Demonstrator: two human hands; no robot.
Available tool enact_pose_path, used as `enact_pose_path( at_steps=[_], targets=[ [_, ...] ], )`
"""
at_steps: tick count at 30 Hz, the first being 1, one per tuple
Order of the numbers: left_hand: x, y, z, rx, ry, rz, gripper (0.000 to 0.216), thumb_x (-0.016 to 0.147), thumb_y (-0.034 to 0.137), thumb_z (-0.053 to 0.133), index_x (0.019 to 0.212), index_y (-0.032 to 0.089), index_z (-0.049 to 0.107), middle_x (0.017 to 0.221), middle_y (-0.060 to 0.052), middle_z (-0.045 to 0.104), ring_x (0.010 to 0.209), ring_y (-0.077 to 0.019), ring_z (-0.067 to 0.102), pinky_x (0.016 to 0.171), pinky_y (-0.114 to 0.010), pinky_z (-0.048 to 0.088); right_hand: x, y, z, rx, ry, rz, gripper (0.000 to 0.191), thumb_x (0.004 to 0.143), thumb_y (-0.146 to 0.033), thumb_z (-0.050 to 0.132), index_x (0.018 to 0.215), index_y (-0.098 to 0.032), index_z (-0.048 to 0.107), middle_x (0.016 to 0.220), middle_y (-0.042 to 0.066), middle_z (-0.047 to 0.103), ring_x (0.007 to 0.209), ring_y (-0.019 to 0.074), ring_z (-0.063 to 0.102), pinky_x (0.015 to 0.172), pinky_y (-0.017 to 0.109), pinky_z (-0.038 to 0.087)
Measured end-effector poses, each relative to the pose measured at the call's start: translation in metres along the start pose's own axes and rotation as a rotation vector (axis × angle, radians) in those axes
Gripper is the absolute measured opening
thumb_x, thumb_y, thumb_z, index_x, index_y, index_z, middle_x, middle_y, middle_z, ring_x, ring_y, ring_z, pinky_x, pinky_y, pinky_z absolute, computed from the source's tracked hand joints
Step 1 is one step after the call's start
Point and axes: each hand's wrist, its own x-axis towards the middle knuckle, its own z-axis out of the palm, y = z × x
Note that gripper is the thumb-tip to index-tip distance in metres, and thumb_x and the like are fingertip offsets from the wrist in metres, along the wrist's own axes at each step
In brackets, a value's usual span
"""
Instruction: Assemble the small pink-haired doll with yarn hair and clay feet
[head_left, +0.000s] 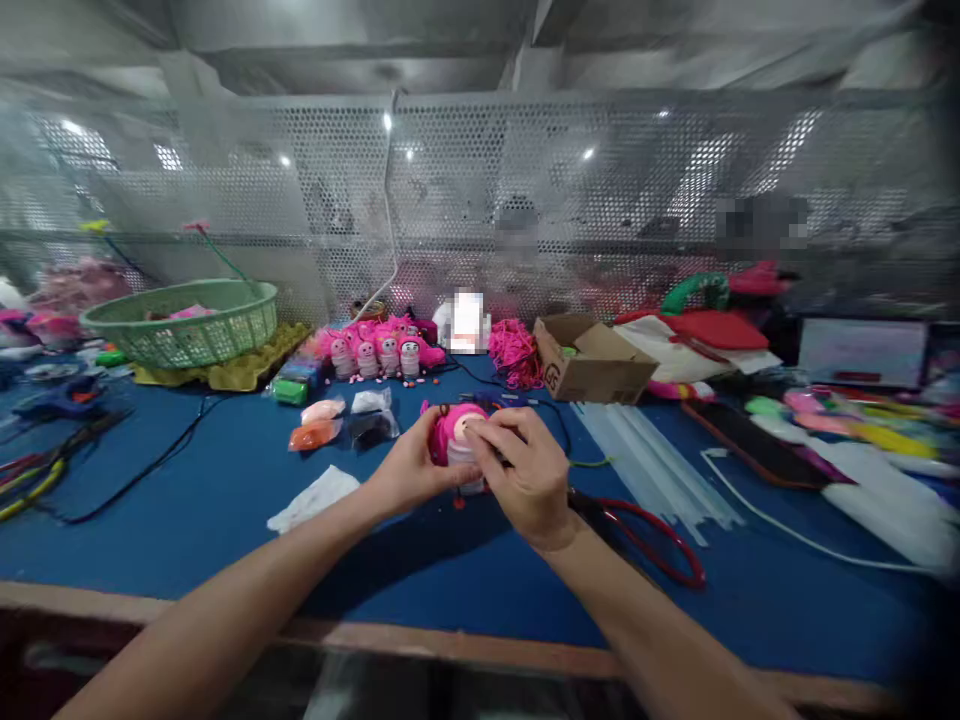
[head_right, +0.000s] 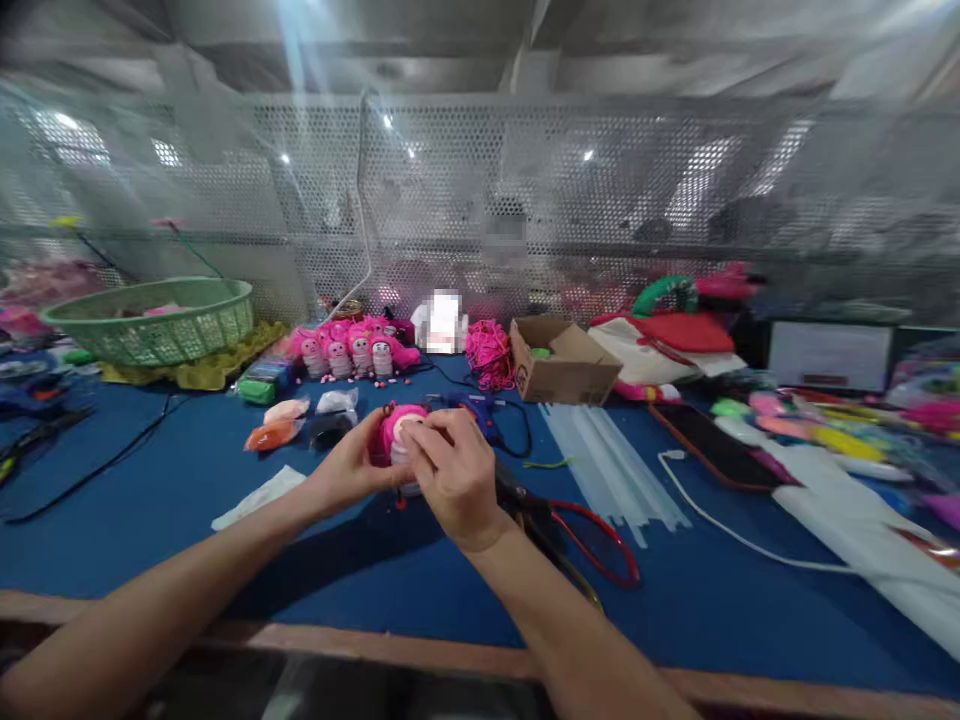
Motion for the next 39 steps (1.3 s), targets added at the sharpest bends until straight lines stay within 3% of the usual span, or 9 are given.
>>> enact_pose_path(
  at_steps=[39],
  targets=[
    [0.0007, -0.0047, -0.0021, -0.061, 0.022, -0.018, 0.057, 0.059, 0.033, 0.069, 0.106, 0.014, 0.044, 0.098, -0.005, 0.058, 0.082, -0.0147, 0.056, 0.071, -0.024, 0.046, 0.0004, -0.005, -0.0015, 0.096, -0.005, 0.089, 0.009, 0.075, -0.01, 0.054, 0.08, -0.017, 0.057, 0.074, 0.006, 0.055, 0.073, 0.0152, 0.053, 0.065, 0.03, 0.048]
  ],
)
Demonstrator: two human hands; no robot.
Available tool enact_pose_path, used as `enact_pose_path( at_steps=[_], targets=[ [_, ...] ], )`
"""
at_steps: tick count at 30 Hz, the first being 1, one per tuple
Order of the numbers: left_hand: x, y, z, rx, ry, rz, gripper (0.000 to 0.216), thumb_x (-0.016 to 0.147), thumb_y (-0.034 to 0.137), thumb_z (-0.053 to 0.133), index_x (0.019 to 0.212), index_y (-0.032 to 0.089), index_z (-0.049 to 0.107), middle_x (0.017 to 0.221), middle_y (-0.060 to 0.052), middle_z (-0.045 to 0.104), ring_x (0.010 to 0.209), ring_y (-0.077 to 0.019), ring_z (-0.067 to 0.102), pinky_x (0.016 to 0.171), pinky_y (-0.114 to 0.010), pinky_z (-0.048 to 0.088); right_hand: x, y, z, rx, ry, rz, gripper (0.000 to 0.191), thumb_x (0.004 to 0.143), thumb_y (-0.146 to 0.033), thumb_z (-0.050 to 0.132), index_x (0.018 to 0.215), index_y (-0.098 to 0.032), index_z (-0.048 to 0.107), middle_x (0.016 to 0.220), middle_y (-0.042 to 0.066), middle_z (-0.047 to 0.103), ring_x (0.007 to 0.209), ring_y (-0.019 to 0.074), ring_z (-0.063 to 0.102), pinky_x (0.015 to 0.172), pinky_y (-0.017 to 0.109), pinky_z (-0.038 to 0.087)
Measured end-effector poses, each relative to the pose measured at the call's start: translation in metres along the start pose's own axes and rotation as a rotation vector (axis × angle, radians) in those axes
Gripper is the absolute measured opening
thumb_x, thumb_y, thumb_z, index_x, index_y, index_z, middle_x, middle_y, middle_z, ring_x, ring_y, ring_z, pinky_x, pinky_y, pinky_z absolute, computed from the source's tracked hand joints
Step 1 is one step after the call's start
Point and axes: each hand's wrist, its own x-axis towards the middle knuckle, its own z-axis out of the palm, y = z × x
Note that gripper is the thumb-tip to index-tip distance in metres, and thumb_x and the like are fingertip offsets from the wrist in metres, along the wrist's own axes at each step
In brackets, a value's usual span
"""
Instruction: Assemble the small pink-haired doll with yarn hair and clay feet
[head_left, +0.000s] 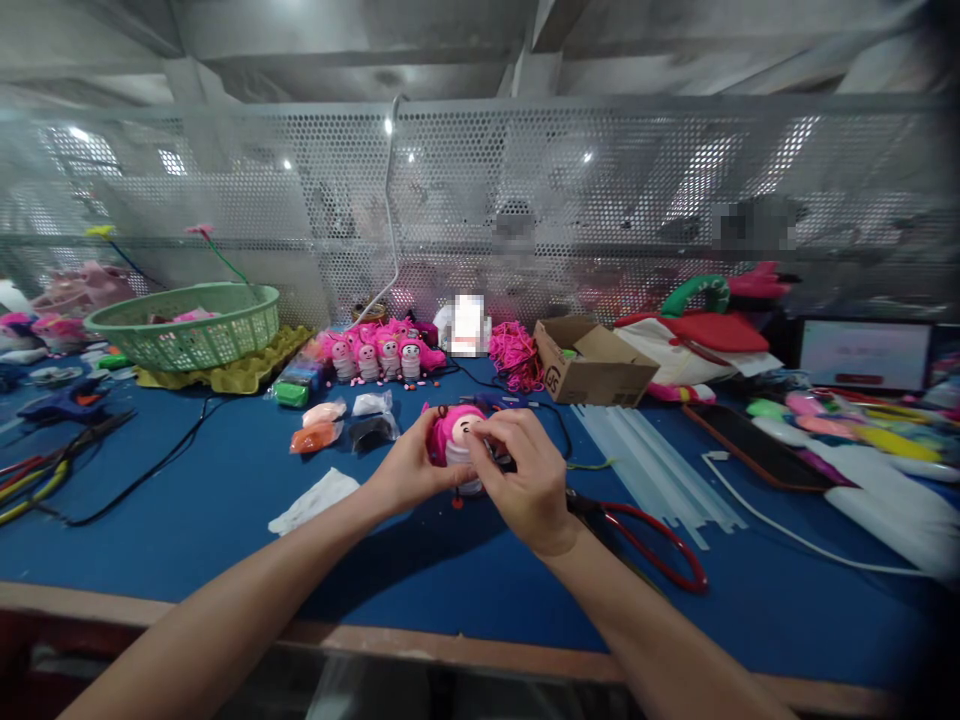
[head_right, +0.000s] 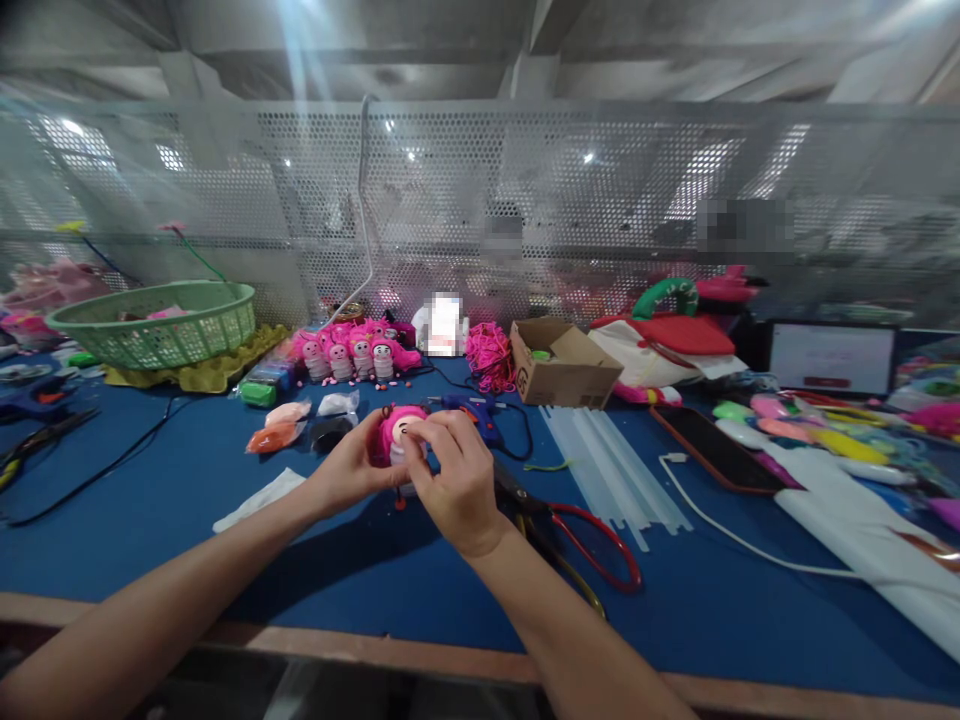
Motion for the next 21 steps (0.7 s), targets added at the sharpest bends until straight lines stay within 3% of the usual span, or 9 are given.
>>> enact_pose_path(
  at_steps=[21],
  targets=[
    [0.0004, 0.0004, 0.0, -0.058, 0.025, 0.008, 0.051, 0.058, 0.033, 0.069, 0.098, 0.013, 0.043, 0.094, -0.006, 0.055, 0.08, -0.0141, 0.053, 0.071, -0.025, 0.044, -0.0023, -0.0014, -0.0001, -0.015, -0.014, -0.067, 0.022, 0.073, -0.008, 0.056, 0.092, -0.017, 0.061, 0.075, 0.007, 0.057, 0.072, 0.0159, 0.054, 0.065, 0.031, 0.049]
  ],
)
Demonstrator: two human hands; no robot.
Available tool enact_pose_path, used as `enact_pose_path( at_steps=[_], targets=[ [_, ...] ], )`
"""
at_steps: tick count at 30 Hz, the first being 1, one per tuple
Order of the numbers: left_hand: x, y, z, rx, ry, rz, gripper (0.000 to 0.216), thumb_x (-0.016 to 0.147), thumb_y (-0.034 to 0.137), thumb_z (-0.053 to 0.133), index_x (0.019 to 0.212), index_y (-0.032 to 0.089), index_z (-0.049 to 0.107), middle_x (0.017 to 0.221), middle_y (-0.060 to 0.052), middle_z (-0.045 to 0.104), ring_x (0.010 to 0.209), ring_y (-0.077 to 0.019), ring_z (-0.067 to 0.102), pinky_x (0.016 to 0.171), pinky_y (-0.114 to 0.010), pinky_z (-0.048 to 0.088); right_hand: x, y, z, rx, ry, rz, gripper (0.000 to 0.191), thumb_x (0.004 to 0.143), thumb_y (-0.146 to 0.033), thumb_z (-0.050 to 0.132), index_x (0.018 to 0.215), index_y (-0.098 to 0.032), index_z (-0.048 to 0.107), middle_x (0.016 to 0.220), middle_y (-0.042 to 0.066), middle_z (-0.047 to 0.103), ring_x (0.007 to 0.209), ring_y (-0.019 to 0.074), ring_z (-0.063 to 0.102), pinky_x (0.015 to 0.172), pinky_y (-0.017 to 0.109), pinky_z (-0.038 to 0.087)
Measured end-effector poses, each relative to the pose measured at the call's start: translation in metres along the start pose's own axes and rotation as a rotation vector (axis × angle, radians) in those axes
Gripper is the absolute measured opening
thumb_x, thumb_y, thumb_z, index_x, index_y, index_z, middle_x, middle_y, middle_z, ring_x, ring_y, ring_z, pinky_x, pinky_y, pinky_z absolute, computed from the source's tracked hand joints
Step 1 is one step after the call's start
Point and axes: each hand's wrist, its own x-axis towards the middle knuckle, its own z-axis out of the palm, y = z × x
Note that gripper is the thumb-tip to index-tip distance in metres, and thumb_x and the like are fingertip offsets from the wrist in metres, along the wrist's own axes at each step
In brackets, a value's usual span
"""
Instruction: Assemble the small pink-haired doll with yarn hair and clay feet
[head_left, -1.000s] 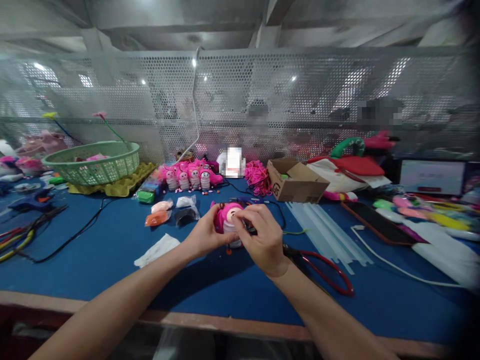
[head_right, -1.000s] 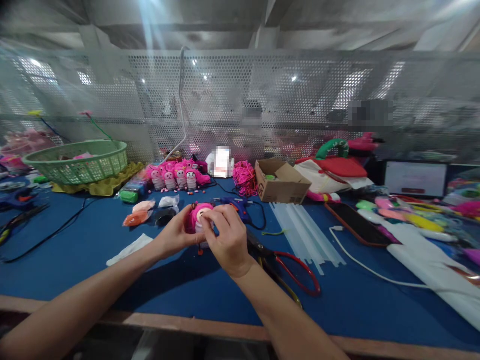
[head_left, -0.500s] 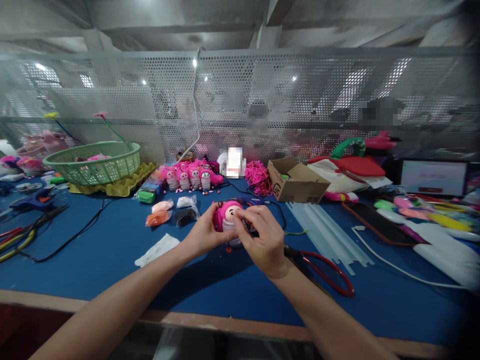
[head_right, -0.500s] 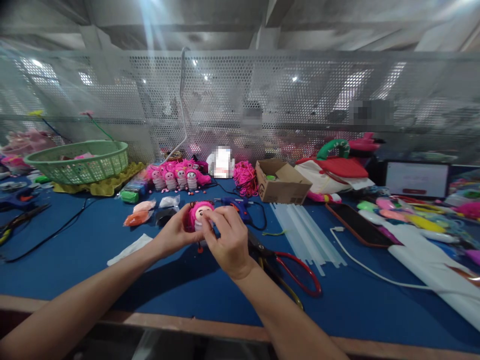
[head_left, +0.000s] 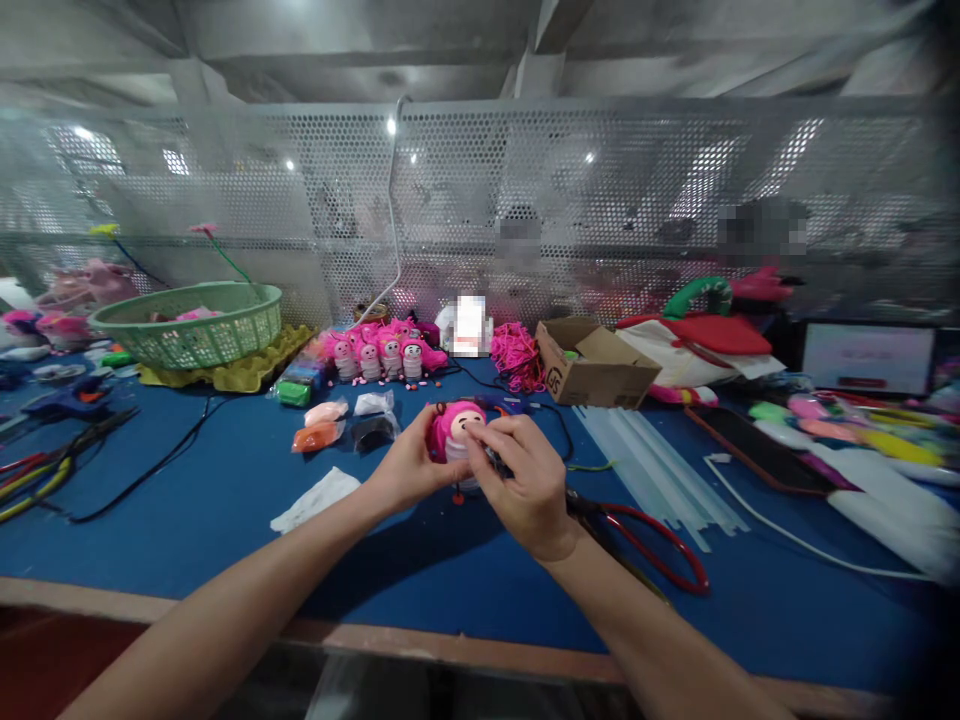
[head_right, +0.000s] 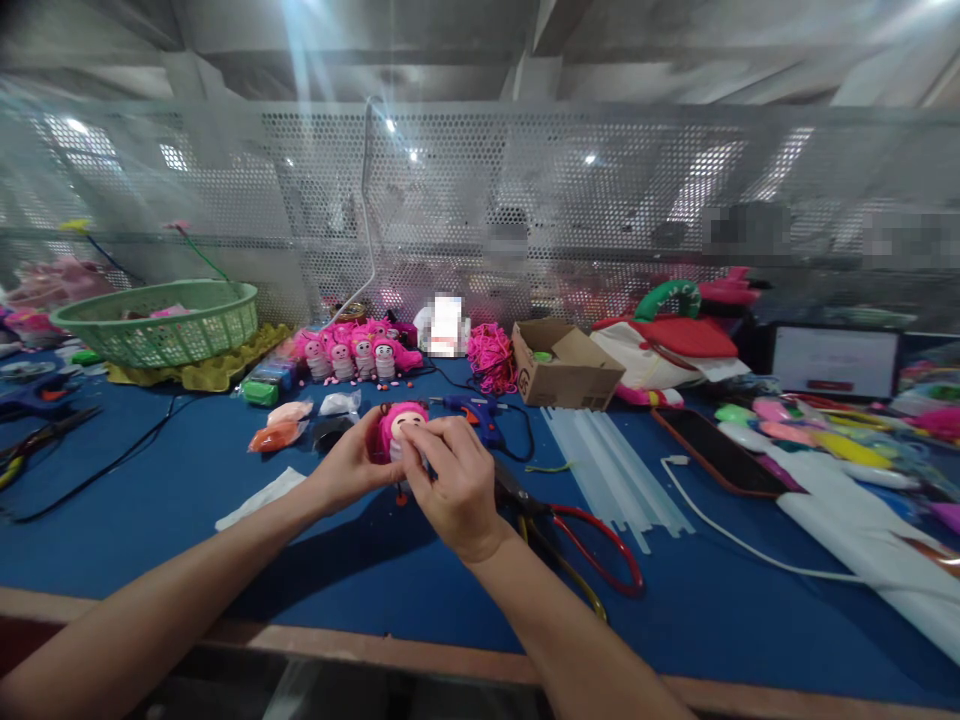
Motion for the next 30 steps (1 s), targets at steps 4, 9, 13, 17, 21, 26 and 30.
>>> enact_pose_path(
  at_steps=[4, 9, 13, 17, 21, 26, 30],
  targets=[
    [0.0, 0.0, 0.0, -0.026, -0.008, -0.004, 0.051, 0.059, 0.033, 0.068, 0.098, 0.013, 0.043, 0.095, -0.006, 0.055, 0.08, -0.0138, 0.053, 0.071, -0.025, 0.044, -0.001, 0.0, 0.0, -0.005, 0.001, -0.002, 0.021, 0.074, -0.008, 0.055, 0.092, -0.016, 0.062, 0.074, 0.007, 0.058, 0.072, 0.0158, 0.054, 0.065, 0.031, 0.049],
    [0.0, -0.001, 0.0, 0.002, 0.006, 0.008, 0.052, 0.058, 0.035, 0.069, 0.098, 0.013, 0.044, 0.094, -0.005, 0.056, 0.082, -0.0149, 0.054, 0.071, -0.025, 0.045, -0.001, 0.0, 0.0, -0.018, -0.014, -0.004, 0.02, 0.075, -0.01, 0.054, 0.092, -0.018, 0.062, 0.073, 0.006, 0.058, 0.072, 0.016, 0.054, 0.064, 0.031, 0.049],
    [0.0, -0.001, -0.001, -0.023, -0.007, 0.006, 0.053, 0.059, 0.033, 0.07, 0.101, 0.013, 0.044, 0.096, -0.006, 0.057, 0.083, -0.015, 0.054, 0.073, -0.025, 0.045, 0.001, -0.001, -0.002, 0.02, 0.001, 0.04, 0.02, 0.075, -0.01, 0.054, 0.093, -0.018, 0.061, 0.075, 0.006, 0.058, 0.073, 0.0157, 0.054, 0.066, 0.031, 0.048],
    [0.001, -0.002, -0.002, -0.112, -0.016, -0.02, 0.058, 0.057, 0.028, 0.072, 0.105, 0.014, 0.043, 0.099, -0.007, 0.056, 0.086, -0.016, 0.056, 0.077, -0.028, 0.046, 0.002, 0.004, -0.001, 0.083, 0.04, 0.277, 0.022, 0.075, -0.018, 0.056, 0.097, -0.017, 0.058, 0.082, 0.007, 0.057, 0.076, 0.0161, 0.055, 0.065, 0.031, 0.049],
    [0.005, -0.005, -0.008, -0.146, 0.023, -0.039, 0.063, 0.055, 0.026, 0.073, 0.108, 0.014, 0.04, 0.1, -0.008, 0.057, 0.087, -0.0169, 0.057, 0.077, -0.029, 0.047, 0.0, 0.012, 0.005, 0.329, -0.15, 0.588, 0.036, 0.071, -0.03, 0.06, 0.103, -0.015, 0.053, 0.097, 0.011, 0.058, 0.086, 0.019, 0.058, 0.066, 0.031, 0.051],
    [0.011, -0.013, -0.015, -0.146, -0.014, -0.104, 0.07, 0.055, 0.027, 0.073, 0.111, 0.012, 0.035, 0.09, -0.008, 0.06, 0.076, -0.0166, 0.06, 0.068, -0.03, 0.049, -0.002, 0.016, 0.012, 0.6, -0.428, 0.763, 0.037, 0.069, -0.029, 0.061, 0.101, -0.013, 0.054, 0.096, 0.01, 0.064, 0.083, 0.019, 0.062, 0.072, 0.034, 0.051],
    [0.013, -0.018, -0.014, -0.07, -0.002, -0.085, 0.072, 0.055, 0.028, 0.073, 0.114, 0.013, 0.035, 0.092, -0.009, 0.06, 0.081, -0.0191, 0.06, 0.07, -0.032, 0.049, -0.004, 0.017, 0.014, 0.64, -0.401, 0.902, 0.038, 0.065, -0.028, 0.064, 0.099, -0.014, 0.055, 0.093, 0.009, 0.065, 0.081, 0.0195, 0.062, 0.067, 0.032, 0.051]
  ],
)
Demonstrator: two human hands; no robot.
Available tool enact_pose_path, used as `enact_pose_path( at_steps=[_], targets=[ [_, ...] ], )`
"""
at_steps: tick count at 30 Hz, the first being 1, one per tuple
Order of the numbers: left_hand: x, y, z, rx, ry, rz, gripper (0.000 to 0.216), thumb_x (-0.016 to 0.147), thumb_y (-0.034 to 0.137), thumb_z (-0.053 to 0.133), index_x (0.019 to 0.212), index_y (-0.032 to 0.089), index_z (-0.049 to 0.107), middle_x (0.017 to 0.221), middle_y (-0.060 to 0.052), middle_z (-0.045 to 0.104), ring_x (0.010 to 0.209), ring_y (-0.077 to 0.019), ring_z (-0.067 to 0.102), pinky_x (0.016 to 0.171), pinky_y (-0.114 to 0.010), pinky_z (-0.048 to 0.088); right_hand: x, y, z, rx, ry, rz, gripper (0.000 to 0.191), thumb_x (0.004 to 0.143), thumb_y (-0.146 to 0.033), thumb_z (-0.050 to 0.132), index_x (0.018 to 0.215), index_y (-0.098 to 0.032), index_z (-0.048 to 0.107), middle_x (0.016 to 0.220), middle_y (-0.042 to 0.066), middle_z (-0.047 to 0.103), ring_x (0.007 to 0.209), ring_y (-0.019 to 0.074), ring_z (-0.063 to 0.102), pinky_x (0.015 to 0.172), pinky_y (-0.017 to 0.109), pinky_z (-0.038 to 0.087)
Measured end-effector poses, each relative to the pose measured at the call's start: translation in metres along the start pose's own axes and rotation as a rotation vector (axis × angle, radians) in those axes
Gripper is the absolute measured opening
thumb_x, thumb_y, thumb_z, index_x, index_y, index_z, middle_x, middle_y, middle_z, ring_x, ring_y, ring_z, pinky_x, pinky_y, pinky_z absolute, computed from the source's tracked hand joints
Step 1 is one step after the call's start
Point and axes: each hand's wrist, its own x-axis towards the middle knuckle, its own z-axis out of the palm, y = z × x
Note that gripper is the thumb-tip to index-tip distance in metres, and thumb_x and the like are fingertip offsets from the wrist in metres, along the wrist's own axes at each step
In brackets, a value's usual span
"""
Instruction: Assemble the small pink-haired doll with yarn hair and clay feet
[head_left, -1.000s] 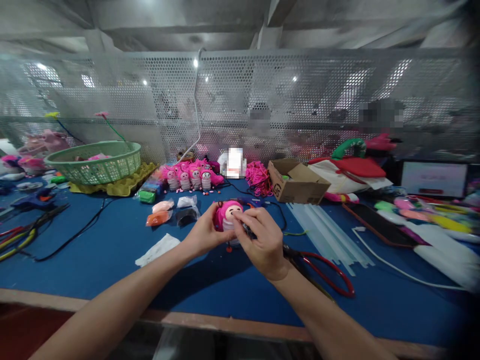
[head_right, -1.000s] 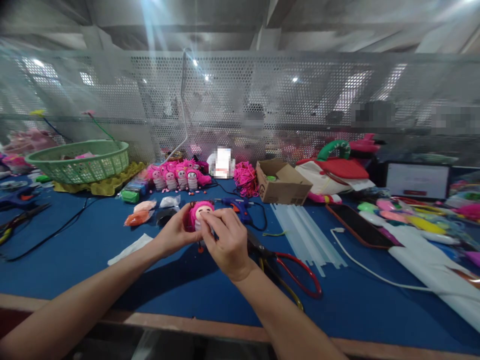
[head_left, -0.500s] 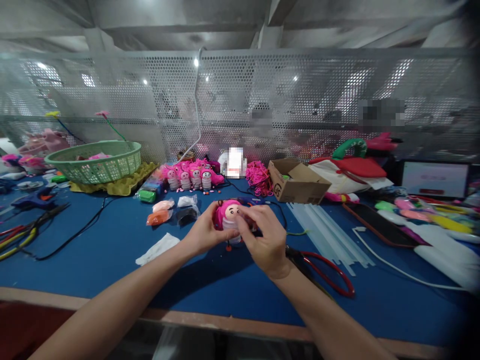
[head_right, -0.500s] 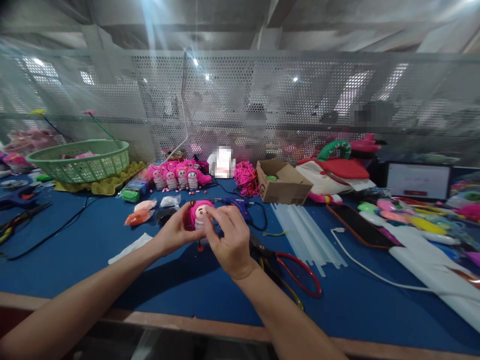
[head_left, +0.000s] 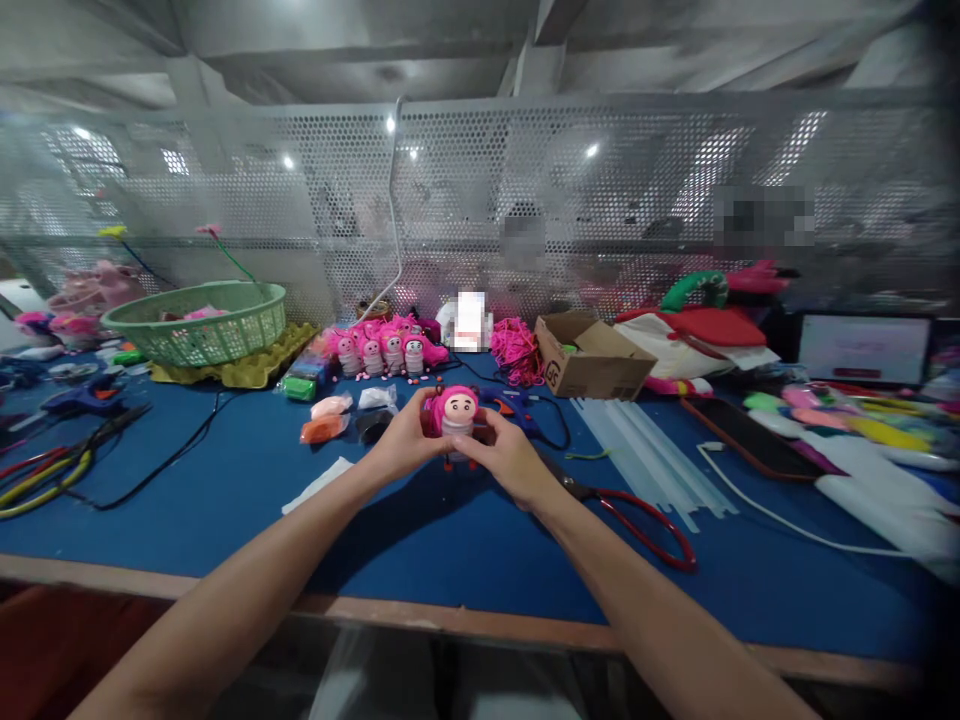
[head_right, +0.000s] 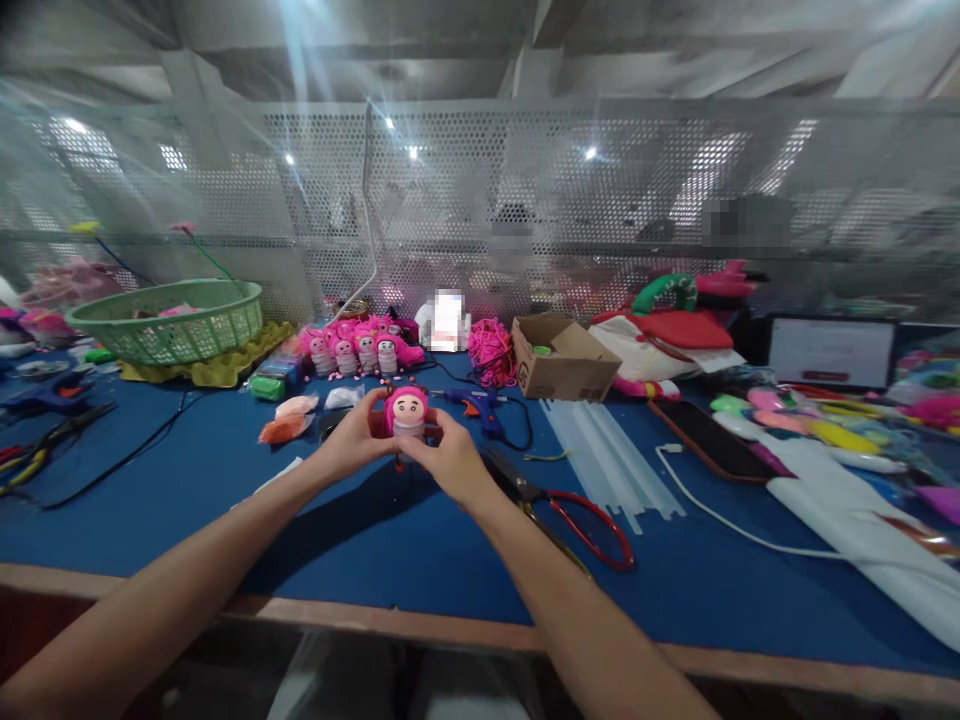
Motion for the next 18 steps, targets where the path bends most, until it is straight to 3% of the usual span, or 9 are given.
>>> enact_pose_path(
  at_steps=[5, 8, 10, 14, 18],
  targets=[
    [0.0, 0.0, 0.0, 0.072, -0.056, 0.088, 0.076, 0.055, 0.03, 0.073, 0.119, 0.014, 0.035, 0.103, -0.011, 0.058, 0.092, -0.0212, 0.057, 0.079, -0.034, 0.046, 0.0, 0.0, 0.001, 0.066, 0.038, 0.109, 0.038, 0.063, -0.029, 0.064, 0.097, -0.013, 0.055, 0.08, 0.006, 0.066, 0.064, 0.0158, 0.061, 0.046, 0.023, 0.045],
    [-0.002, 0.007, -0.005, 0.112, -0.112, 0.099, 0.087, 0.052, 0.03, 0.074, 0.126, 0.017, 0.029, 0.108, -0.011, 0.055, 0.092, -0.0197, 0.057, 0.078, -0.032, 0.046, 0.001, 0.001, 0.001, 0.032, 0.091, 0.071, 0.036, 0.063, -0.031, 0.063, 0.094, -0.013, 0.055, 0.077, 0.006, 0.065, 0.062, 0.0155, 0.059, 0.045, 0.023, 0.044],
    [-0.003, 0.013, -0.009, 0.171, -0.037, 0.126, 0.08, 0.053, 0.031, 0.073, 0.122, 0.018, 0.035, 0.106, -0.01, 0.054, 0.088, -0.0173, 0.056, 0.075, -0.029, 0.045, 0.002, 0.002, 0.0, 0.002, 0.133, -0.01, 0.034, 0.062, -0.03, 0.063, 0.091, -0.013, 0.055, 0.082, 0.007, 0.065, 0.068, 0.0166, 0.06, 0.054, 0.027, 0.048],
    [-0.006, 0.023, -0.009, 0.281, 0.239, 0.258, 0.04, 0.064, 0.033, 0.064, 0.098, 0.016, 0.053, 0.083, -0.002, 0.054, 0.075, -0.0115, 0.052, 0.068, -0.024, 0.042, 0.003, 0.004, 0.0, -0.042, 0.147, -0.067, 0.033, 0.063, -0.029, 0.062, 0.091, -0.013, 0.054, 0.087, 0.008, 0.065, 0.077, 0.0183, 0.06, 0.069, 0.032, 0.048],
    [-0.009, 0.028, -0.001, 0.308, 0.273, 0.289, 0.022, 0.067, 0.029, 0.061, 0.082, 0.015, 0.053, 0.069, 0.002, 0.052, 0.063, -0.0086, 0.047, 0.061, -0.021, 0.039, 0.002, 0.004, 0.001, -0.051, 0.135, -0.055, 0.033, 0.065, -0.03, 0.061, 0.092, -0.013, 0.053, 0.088, 0.009, 0.064, 0.077, 0.018, 0.06, 0.069, 0.032, 0.047]
  ],
)
